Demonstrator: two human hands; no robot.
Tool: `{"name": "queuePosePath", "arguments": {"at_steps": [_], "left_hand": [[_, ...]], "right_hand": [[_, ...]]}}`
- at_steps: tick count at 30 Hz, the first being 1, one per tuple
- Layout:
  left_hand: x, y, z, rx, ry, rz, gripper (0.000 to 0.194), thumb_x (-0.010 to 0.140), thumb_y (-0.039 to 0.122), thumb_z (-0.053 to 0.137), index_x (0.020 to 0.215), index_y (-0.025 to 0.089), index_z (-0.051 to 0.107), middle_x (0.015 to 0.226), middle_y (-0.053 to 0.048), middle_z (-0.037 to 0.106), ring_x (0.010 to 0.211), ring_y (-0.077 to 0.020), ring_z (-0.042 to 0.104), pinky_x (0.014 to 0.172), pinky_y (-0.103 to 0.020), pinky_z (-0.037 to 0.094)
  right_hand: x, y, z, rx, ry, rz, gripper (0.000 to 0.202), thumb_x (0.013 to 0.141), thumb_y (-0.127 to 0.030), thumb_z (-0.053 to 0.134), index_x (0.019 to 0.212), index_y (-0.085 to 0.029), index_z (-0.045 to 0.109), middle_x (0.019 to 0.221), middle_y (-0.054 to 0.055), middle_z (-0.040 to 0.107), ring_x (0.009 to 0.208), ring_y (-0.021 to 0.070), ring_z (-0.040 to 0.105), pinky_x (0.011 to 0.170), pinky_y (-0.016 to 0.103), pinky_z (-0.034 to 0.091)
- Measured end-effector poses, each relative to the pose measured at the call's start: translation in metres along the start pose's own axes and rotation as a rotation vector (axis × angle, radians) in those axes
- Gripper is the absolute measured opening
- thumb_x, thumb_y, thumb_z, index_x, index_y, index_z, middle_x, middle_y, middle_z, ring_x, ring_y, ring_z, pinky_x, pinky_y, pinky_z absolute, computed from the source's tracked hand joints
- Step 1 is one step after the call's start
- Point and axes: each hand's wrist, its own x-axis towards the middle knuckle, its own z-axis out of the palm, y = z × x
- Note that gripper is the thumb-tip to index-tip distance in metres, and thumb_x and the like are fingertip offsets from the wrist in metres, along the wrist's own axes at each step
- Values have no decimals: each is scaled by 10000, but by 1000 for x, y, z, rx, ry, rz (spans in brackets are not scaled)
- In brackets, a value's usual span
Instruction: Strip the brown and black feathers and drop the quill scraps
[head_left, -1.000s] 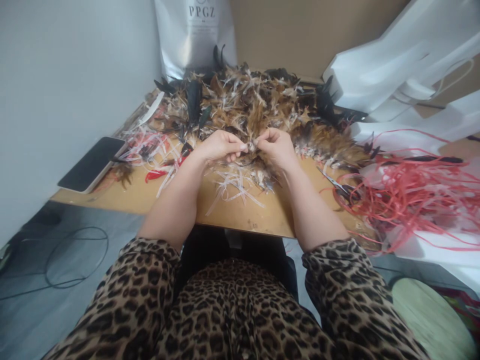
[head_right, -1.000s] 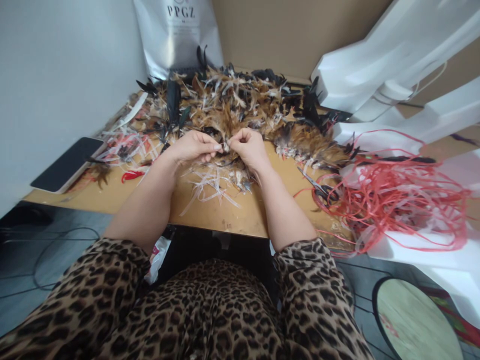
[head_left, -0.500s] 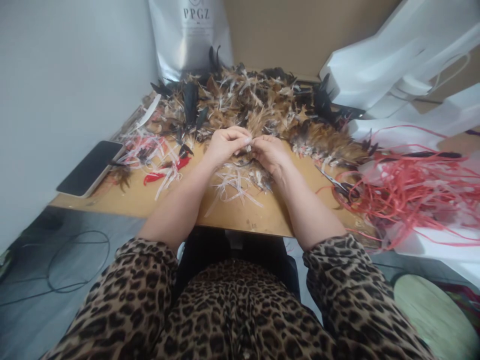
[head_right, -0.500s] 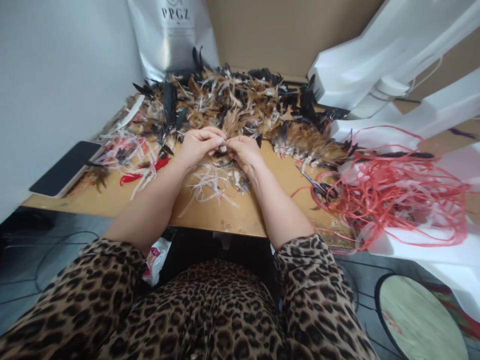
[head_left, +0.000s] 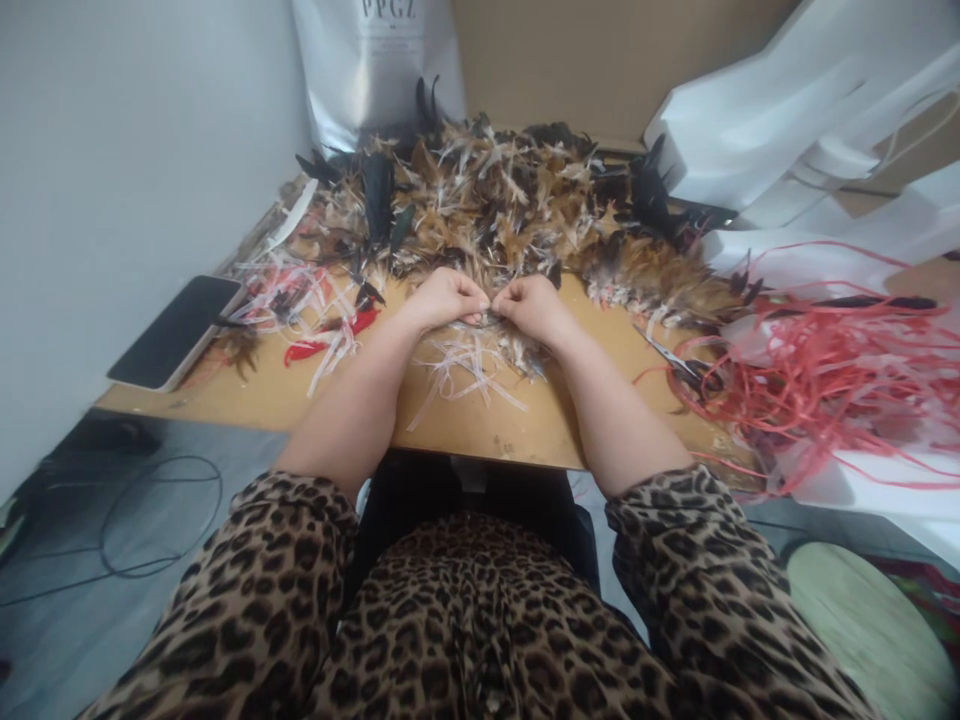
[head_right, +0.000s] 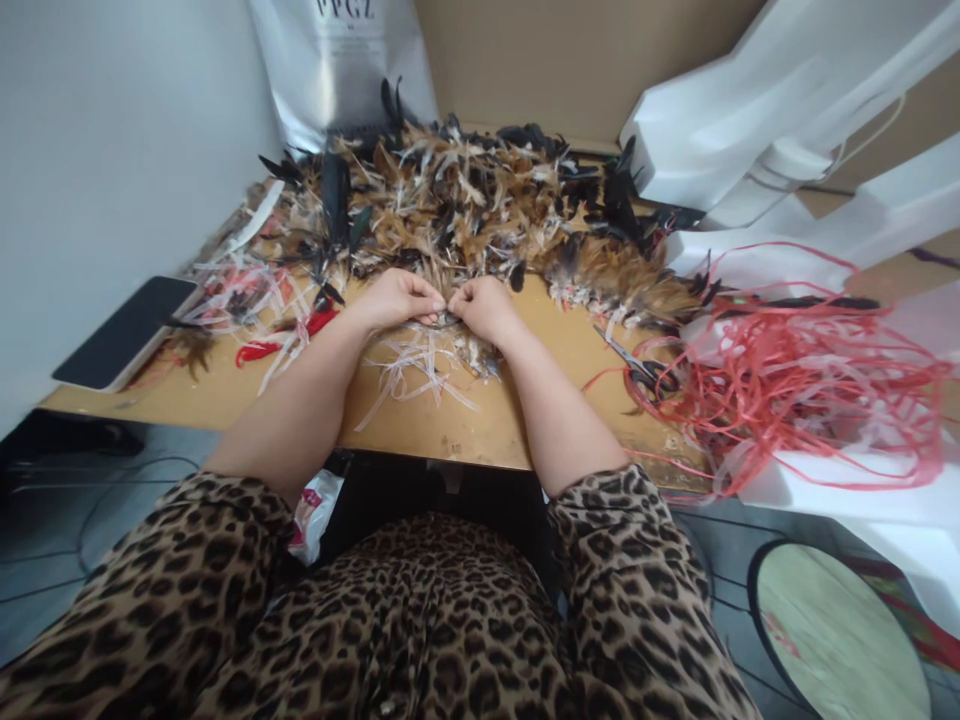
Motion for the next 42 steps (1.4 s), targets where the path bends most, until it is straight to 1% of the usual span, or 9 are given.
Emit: {"name": "queuePosePath", "arguments": {"at_steps": [2, 4, 9, 14, 19, 23, 28, 33, 42], "left_hand": [[1, -2, 0, 26, -1, 2, 102, 612, 107, 744, 694, 81, 690, 539, -31, 641, 475, -73, 582, 574, -205, 516], [1, -3, 0, 33, 15, 1, 115, 603, 102, 745, 704, 85, 694, 546, -31, 646, 479, -76, 585, 589, -216, 521], [3, -5, 1, 56, 36, 9, 119, 595, 96, 737, 705, 90, 694, 555, -27, 647, 485, -81, 587, 591, -226, 522], [7, -9, 2, 102, 6, 55, 112, 588, 82, 723, 697, 93, 701, 557, -20, 645, 475, -71, 567, 551, -200, 495], [5, -8, 1, 127, 12, 81, 107, 580, 115, 746, 670, 95, 693, 536, -16, 633, 464, -71, 558, 525, -189, 479], [0, 0, -1, 101, 7, 60, 104, 599, 125, 745, 673, 88, 683, 533, -23, 631, 470, -73, 568, 524, -187, 483], [-3, 5, -2, 117, -25, 69, 122, 590, 125, 756, 669, 78, 676, 526, -25, 628, 463, -66, 561, 507, -173, 468], [-4, 5, -3, 128, -33, 59, 105, 605, 112, 744, 677, 73, 678, 541, -36, 636, 466, -68, 561, 522, -188, 474], [-3, 3, -4, 123, -62, 34, 117, 602, 102, 747, 690, 81, 673, 547, -32, 641, 477, -77, 580, 547, -202, 492]], "right_hand": [[1, 1, -1, -103, 30, -32, 89, 638, -191, 636, 569, -134, 645, 539, 4, 588, 544, 102, 479, 590, 258, 372], [2, 3, -2, -118, 44, -30, 115, 645, -217, 646, 567, -134, 636, 526, 3, 571, 541, 105, 466, 592, 263, 374], [1, 5, -2, 27, 2, 20, 177, 690, -288, 622, 628, -124, 649, 498, -19, 519, 510, 93, 408, 546, 256, 346], [-2, -3, 2, 91, -3, 19, 226, 674, -339, 643, 638, -115, 655, 500, -26, 508, 498, 75, 376, 519, 245, 303], [0, -3, 3, 171, 33, -11, 232, 667, -349, 651, 659, -118, 667, 574, 5, 596, 543, 94, 450, 544, 242, 344], [3, 2, -4, 237, 59, -107, 180, 675, -289, 633, 759, -141, 692, 713, 27, 666, 649, 122, 536, 634, 256, 414], [2, 5, -8, 84, -27, -232, 213, 663, -215, 624, 850, -165, 712, 763, 20, 653, 674, 129, 535, 668, 267, 420], [2, 8, -4, -138, -31, -326, 192, 677, -192, 600, 825, -172, 722, 777, 31, 641, 716, 147, 536, 702, 277, 405], [1, 5, -4, -148, -46, -262, 164, 695, -205, 574, 760, -154, 716, 722, 21, 674, 661, 130, 552, 642, 251, 378]]}}
